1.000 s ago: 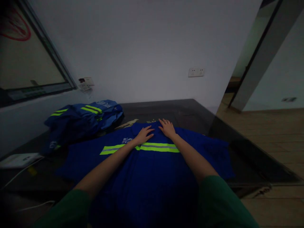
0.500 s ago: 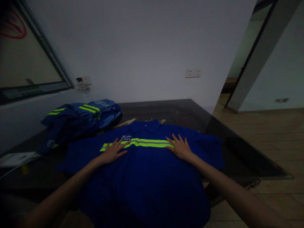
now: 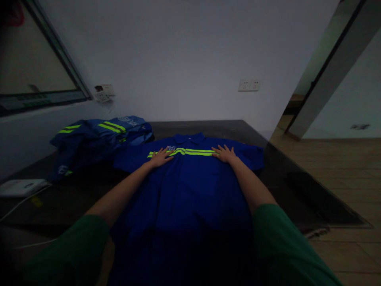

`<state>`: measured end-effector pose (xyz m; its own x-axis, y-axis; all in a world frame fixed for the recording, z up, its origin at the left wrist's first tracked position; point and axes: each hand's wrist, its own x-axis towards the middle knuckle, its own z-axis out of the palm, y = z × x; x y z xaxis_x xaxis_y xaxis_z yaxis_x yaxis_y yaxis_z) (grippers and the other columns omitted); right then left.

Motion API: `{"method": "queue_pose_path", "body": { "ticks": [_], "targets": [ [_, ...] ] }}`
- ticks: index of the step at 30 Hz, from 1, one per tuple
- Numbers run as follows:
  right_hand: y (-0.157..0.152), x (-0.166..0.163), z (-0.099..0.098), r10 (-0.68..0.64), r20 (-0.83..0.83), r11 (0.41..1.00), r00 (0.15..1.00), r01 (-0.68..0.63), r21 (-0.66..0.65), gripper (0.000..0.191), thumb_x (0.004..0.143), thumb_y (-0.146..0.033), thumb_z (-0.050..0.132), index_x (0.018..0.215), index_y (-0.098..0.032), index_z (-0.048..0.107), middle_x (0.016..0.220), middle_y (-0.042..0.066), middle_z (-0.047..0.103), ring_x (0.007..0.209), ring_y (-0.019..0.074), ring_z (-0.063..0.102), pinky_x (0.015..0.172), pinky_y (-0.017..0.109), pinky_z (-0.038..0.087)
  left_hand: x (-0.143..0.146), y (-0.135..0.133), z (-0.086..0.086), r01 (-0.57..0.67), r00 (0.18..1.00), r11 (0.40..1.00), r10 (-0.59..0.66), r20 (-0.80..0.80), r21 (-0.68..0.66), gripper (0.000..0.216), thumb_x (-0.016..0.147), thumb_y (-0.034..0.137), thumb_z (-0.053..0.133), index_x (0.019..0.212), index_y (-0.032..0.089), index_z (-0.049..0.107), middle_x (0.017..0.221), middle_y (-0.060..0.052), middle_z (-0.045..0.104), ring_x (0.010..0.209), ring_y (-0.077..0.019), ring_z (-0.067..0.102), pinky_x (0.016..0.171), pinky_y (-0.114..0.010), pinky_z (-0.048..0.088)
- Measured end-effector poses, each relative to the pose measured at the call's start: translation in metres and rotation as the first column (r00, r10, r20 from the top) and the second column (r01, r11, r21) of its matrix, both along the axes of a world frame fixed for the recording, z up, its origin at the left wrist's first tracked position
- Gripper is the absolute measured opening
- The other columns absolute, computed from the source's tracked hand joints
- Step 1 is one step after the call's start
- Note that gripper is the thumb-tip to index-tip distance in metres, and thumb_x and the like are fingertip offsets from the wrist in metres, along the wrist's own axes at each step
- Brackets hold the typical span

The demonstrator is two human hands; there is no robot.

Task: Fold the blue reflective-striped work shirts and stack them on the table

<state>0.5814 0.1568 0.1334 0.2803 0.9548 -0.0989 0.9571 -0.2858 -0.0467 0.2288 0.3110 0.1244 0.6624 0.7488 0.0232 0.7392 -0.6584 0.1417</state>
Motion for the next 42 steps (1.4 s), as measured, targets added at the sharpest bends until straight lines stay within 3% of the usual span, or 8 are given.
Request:
{"method": "queue_pose_path", "body": {
  "ticks": [7, 11, 15, 21, 25, 28, 32, 42],
  "targets": [
    [0.008, -0.049, 0.014, -0.135, 0.128, 0.985, 0.983, 0.119, 0.126, 0.057, 0.096, -0.047, 0.037, 0.149, -0.028, 0.029, 0.158, 0.012, 0.018, 0.143, 0.0405, 0.015, 0.105, 0.07, 0.018, -0.007, -0.009, 0.014, -0.085, 0.989, 0.966, 0.053, 0.136, 0.243, 0.042, 0.094, 0.03, 0.043, 0.135, 0.024, 0.05, 0.14, -0.011, 0.048, 0.132, -0.0265, 0.038, 0.114, -0.053, 0.015],
    [-0.023, -0.092, 0.005, 0.052, -0.018, 0.991, 0.998, -0.049, 0.128, 0.062, 0.093, -0.059, 0.033, 0.148, -0.03, 0.032, 0.157, 0.012, 0.022, 0.139, 0.0397, 0.027, 0.103, 0.063, 0.032, -0.035, -0.036, 0.01, -0.06, 0.996, 0.995, 0.055, 0.064, 0.076, 0.045, 0.093, 0.048, 0.042, 0.134, 0.032, 0.05, 0.145, -0.009, 0.044, 0.136, -0.0333, 0.032, 0.108, -0.063, 0.02],
    [-0.049, -0.108, -0.007, 0.159, -0.069, 0.987, 0.985, -0.157, 0.04, 0.065, 0.09, -0.069, 0.027, 0.149, -0.041, 0.024, 0.159, 0.004, 0.016, 0.143, 0.0391, 0.015, 0.107, 0.068, 0.02, -0.061, -0.053, 0.0, -0.006, 1.0, 0.996, 0.006, -0.007, -0.085, 0.057, 0.093, 0.06, 0.03, 0.147, 0.041, 0.028, 0.158, -0.003, 0.021, 0.144, -0.0332, 0.015, 0.109, -0.065, 0.012],
    [-0.051, -0.099, -0.009, 0.15, -0.072, 0.989, 0.986, -0.149, 0.021, 0.063, 0.091, -0.067, 0.025, 0.149, -0.043, 0.019, 0.16, 0.0, 0.01, 0.145, 0.0348, 0.009, 0.111, 0.065, 0.013, -0.077, -0.042, 0.0, 0.016, 1.0, 0.997, -0.018, -0.024, -0.081, 0.058, 0.093, 0.062, 0.027, 0.148, 0.042, 0.024, 0.159, 0.0, 0.019, 0.146, -0.029, 0.014, 0.113, -0.059, 0.009],
    [-0.044, -0.101, -0.003, 0.14, -0.092, 0.99, 0.986, -0.139, 0.016, 0.064, 0.09, -0.066, 0.034, 0.147, -0.039, 0.029, 0.159, 0.004, 0.017, 0.144, 0.0385, 0.013, 0.107, 0.069, 0.018, -0.116, -0.027, 0.006, -0.106, 0.994, 0.994, 0.105, 0.028, 0.033, 0.051, 0.094, 0.052, 0.036, 0.14, 0.031, 0.045, 0.152, -0.006, 0.035, 0.14, -0.0276, 0.029, 0.114, -0.05, 0.018],
    [-0.029, -0.115, 0.006, 0.175, -0.096, 0.983, 0.98, -0.168, 0.079, 0.061, 0.09, -0.06, 0.041, 0.141, -0.025, 0.046, 0.154, 0.012, 0.031, 0.142, 0.0393, 0.021, 0.107, 0.065, 0.025, -0.158, -0.015, 0.013, -0.399, 0.911, 0.901, 0.366, 0.192, 0.171, 0.045, 0.091, 0.042, 0.045, 0.129, 0.022, 0.057, 0.143, -0.012, 0.046, 0.131, -0.0302, 0.042, 0.106, -0.044, 0.033],
    [0.007, -0.155, 0.016, 0.305, -0.114, 0.938, 0.946, -0.277, 0.207, 0.051, 0.096, -0.044, 0.041, 0.14, -0.018, 0.046, 0.152, 0.013, 0.034, 0.141, 0.0305, 0.027, 0.112, 0.051, 0.028, -0.192, 0.001, 0.017, -0.662, 0.704, 0.748, 0.64, 0.307, -0.042, 0.054, 0.083, 0.048, 0.056, 0.122, 0.01, 0.058, 0.124, -0.022, 0.059, 0.116, -0.0352, 0.055, 0.095, -0.042, 0.043],
    [0.028, -0.186, -0.004, 0.247, -0.136, 0.964, 0.959, -0.23, 0.131, 0.053, 0.099, -0.038, 0.032, 0.148, -0.018, 0.031, 0.156, 0.01, 0.025, 0.145, 0.0272, 0.015, 0.113, 0.057, 0.016, -0.176, 0.027, 0.045, -0.562, 0.659, 0.826, 0.473, 0.585, -0.035, 0.038, 0.085, 0.027, 0.053, 0.122, 0.017, 0.058, 0.121, -0.007, 0.064, 0.11, -0.0189, 0.059, 0.092, -0.026, 0.045]
  ]
}}
